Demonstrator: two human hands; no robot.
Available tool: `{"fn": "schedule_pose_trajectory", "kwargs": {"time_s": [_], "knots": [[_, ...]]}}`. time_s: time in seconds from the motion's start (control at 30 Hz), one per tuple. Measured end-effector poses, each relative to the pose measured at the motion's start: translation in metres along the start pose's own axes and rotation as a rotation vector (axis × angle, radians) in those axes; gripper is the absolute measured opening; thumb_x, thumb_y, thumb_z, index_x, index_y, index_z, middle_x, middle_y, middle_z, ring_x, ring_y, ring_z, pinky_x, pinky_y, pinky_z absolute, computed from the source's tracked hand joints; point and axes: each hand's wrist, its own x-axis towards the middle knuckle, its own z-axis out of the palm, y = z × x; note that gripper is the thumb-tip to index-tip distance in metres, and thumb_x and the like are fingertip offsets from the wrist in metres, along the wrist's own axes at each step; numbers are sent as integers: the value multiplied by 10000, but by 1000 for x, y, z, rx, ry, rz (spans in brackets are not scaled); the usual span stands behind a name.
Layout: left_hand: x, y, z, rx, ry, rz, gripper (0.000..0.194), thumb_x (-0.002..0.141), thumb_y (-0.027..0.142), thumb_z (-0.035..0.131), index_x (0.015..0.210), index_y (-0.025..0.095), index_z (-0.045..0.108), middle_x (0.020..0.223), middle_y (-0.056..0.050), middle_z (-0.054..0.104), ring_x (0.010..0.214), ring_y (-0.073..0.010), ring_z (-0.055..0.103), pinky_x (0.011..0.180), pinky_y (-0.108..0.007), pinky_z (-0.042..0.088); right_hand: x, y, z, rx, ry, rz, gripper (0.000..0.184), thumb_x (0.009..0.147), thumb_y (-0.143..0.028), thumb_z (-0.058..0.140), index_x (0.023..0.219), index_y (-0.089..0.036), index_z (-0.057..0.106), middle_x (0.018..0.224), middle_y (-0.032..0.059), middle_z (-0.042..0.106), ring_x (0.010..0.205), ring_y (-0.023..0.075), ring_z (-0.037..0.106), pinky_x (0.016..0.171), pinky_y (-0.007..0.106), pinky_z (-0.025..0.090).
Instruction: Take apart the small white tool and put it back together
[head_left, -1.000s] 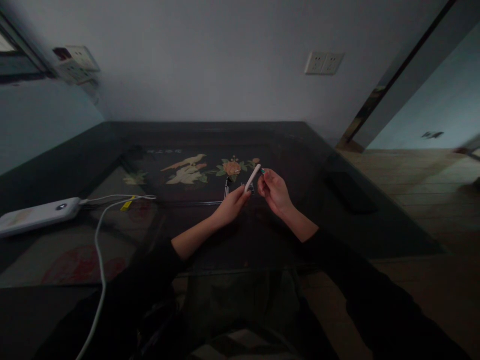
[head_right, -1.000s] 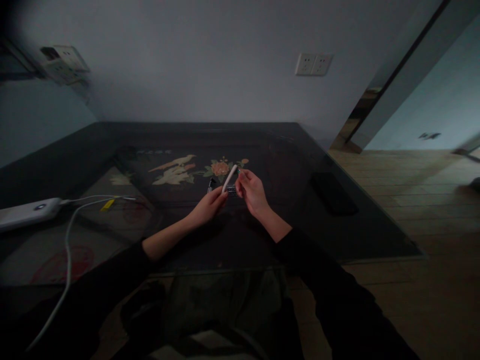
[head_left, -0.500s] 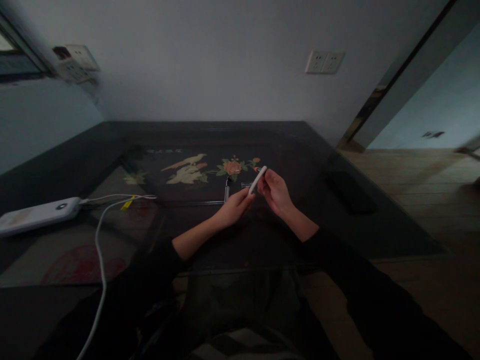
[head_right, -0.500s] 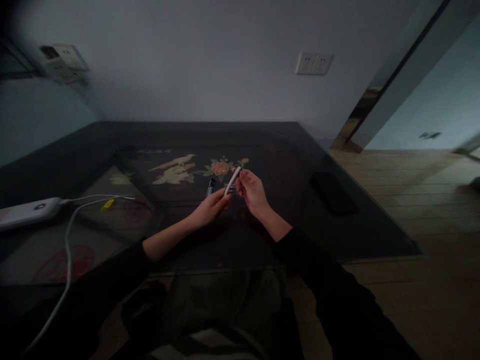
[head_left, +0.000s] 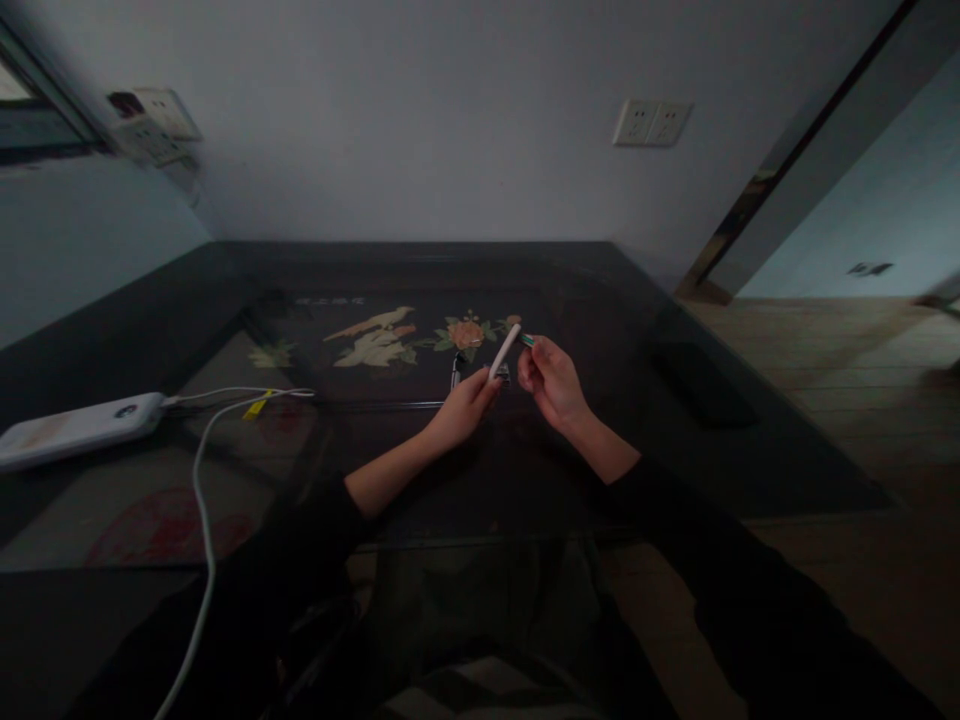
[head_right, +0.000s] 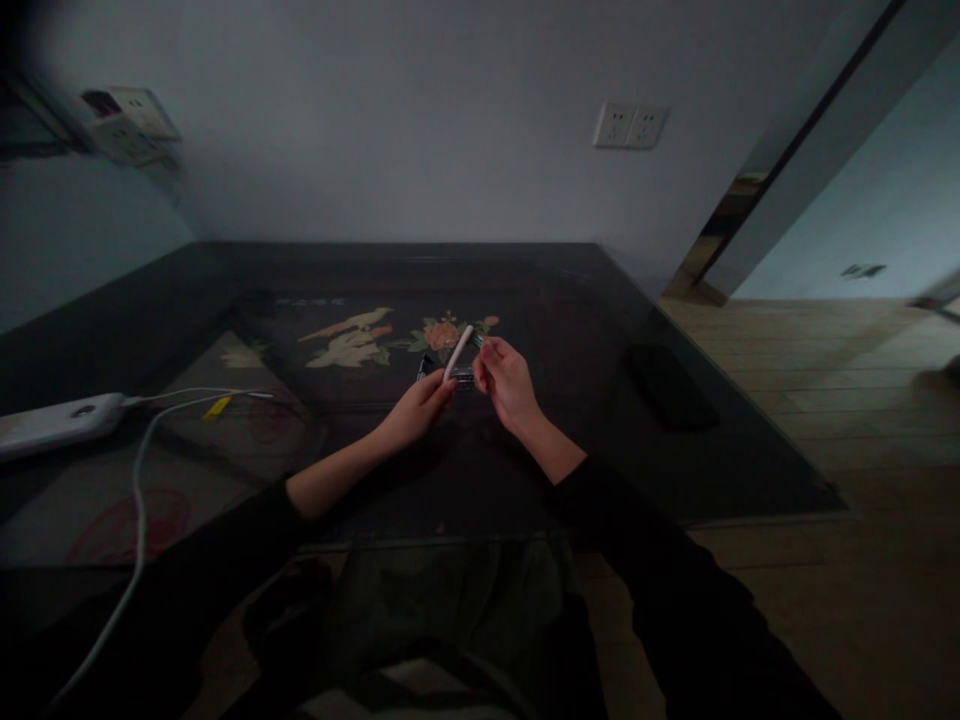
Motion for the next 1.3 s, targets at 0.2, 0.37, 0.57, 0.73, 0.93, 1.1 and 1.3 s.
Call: {"fn": "schedule_pose_trajectory", "kwargs": {"time_s": [0.2, 0.37, 0.57, 0.73, 0.93, 1.1, 1.3], "knots": [[-3, 2, 2, -23, -22, -10, 270, 939, 436, 439, 830, 188, 436, 613, 65, 389, 490, -78, 359, 462, -201, 297, 0, 0, 0, -2, 12, -3, 451, 715, -624, 724, 811, -218, 553, 510, -78, 481, 425, 65, 340, 407, 235, 245], [-6, 5, 4, -20, -73, 29, 284, 935, 453, 437, 859, 180, 458, 625, 59, 402, 500, -80, 370, 466, -206, 307, 0, 0, 0, 31, 20, 12, 447, 699, -600, 751, 859, -208, 608, 526, -76, 483, 440, 64, 363, 421, 233, 256], [-9, 11, 5, -27, -104, 67, 305, 935, 467, 447, 835, 180, 461, 619, 49, 413, 522, -85, 373, 479, -211, 303, -1, -2, 2, 31, 12, 20, 465, 720, -605, 731, 948, -207, 654, 541, -72, 460, 464, 73, 366, 438, 243, 269], [-7, 9, 4, -6, -63, 71, 284, 931, 448, 445, 834, 181, 462, 640, 44, 412, 553, -94, 390, 501, -213, 320, -1, -2, 2, 15, 13, 10, 475, 715, -622, 724, 931, -206, 649, 542, -73, 463, 461, 70, 358, 437, 242, 273], [-2, 2, 0, 49, -6, 33, 261, 940, 411, 419, 801, 191, 433, 629, 44, 414, 548, -101, 388, 507, -219, 314, -1, -3, 2, -12, 6, -1, 456, 708, -639, 721, 780, -219, 558, 515, -75, 485, 419, 61, 343, 407, 237, 249], [0, 0, -2, 53, 23, 18, 271, 943, 417, 431, 792, 192, 429, 618, 50, 403, 531, -96, 373, 497, -217, 299, -1, -3, 2, -7, 2, -6, 454, 714, -627, 723, 826, -217, 563, 511, -79, 479, 412, 62, 344, 408, 243, 236], [-2, 1, 0, 15, -3, 21, 237, 948, 386, 425, 818, 188, 440, 610, 55, 393, 518, -89, 365, 489, -208, 297, 0, -1, 1, -31, 13, 1, 464, 705, -641, 719, 806, -221, 547, 515, -78, 476, 417, 64, 341, 408, 248, 233]]}}
